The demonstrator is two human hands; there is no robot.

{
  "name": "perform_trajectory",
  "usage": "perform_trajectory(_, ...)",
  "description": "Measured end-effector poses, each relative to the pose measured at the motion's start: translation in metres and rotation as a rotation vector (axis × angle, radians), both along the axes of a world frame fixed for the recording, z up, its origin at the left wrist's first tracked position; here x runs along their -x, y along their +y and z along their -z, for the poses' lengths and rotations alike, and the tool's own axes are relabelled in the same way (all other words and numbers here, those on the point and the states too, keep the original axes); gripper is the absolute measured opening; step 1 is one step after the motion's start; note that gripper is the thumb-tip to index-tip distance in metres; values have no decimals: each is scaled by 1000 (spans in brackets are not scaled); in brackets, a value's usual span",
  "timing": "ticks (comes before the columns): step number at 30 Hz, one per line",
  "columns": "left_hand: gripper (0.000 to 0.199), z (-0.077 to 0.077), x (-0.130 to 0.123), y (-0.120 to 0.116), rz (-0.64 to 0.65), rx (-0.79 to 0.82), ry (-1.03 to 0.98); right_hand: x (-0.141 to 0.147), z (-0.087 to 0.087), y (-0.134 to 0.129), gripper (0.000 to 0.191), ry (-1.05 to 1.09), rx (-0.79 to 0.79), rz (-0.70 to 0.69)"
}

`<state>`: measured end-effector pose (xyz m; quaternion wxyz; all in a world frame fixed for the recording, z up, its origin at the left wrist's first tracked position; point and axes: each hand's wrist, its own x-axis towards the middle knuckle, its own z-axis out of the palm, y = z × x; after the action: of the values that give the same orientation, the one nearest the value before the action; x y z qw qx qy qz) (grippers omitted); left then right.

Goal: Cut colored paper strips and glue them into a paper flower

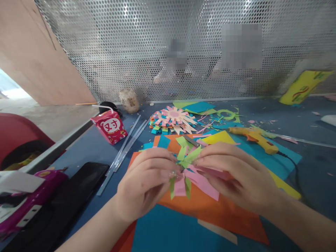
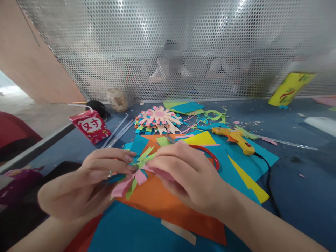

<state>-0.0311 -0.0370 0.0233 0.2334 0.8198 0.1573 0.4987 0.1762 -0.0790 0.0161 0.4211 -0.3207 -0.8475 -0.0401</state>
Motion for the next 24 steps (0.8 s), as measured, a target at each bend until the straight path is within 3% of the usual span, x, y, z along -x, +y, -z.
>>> perform_trajectory(4,37,15,-15,2,-142,373,-334,5,5,4,31,129,122,159)
perform_trajectory(7,38,23,-21,7,-79,764,-337,7,11,11,45,320,335,263)
perform_trajectory(9,37,25,-23,9,-23,906,-329,8,14,16,48,427,502,226)
perform_trajectory(12,38,25,-22,8,3,965,-314,9,15,19,45,520,711,147)
perform_trajectory(14,39,25,-22,7,-1,972,-301,10,15,20,43,559,765,135)
perform_trajectory(24,41,27,-24,9,-37,996,-248,10,16,19,33,581,710,107)
